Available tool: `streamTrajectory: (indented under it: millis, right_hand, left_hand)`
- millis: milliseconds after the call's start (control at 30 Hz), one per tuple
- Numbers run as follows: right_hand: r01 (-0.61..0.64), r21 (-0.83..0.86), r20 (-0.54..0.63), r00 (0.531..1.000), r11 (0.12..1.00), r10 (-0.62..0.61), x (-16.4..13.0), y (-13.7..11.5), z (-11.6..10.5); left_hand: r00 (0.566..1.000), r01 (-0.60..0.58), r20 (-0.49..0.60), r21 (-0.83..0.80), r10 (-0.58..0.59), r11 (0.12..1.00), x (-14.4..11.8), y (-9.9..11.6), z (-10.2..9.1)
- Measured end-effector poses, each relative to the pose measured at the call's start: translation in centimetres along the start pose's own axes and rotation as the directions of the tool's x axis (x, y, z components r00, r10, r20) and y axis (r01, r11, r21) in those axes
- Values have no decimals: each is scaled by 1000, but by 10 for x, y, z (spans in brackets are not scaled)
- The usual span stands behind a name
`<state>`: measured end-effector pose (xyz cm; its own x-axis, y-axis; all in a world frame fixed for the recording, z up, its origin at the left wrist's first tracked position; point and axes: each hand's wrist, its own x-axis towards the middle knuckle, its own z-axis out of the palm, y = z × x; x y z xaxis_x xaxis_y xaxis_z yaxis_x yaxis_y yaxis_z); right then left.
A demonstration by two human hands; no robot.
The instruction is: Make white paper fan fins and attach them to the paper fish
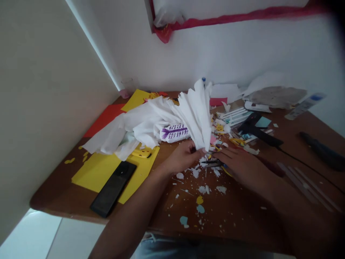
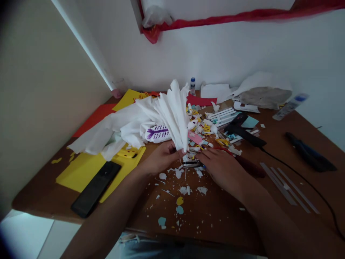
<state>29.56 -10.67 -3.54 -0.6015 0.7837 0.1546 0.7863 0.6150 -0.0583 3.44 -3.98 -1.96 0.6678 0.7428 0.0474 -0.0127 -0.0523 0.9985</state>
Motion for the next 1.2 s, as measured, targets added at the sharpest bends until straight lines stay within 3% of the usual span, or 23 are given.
streamTrajectory:
  millis: [733, 1200]
  right_hand:
    - [82, -132, 26, 997, 988, -79, 7, -18, -1]
    - [137, -98, -66, 987, 986, -144, 7, -23, 2]
  left_hand:
    - [998, 15, 55, -10, -14, 1000, -1, -1, 11]
    - [993, -53, 110, 40, 48, 998, 0, -8, 8]
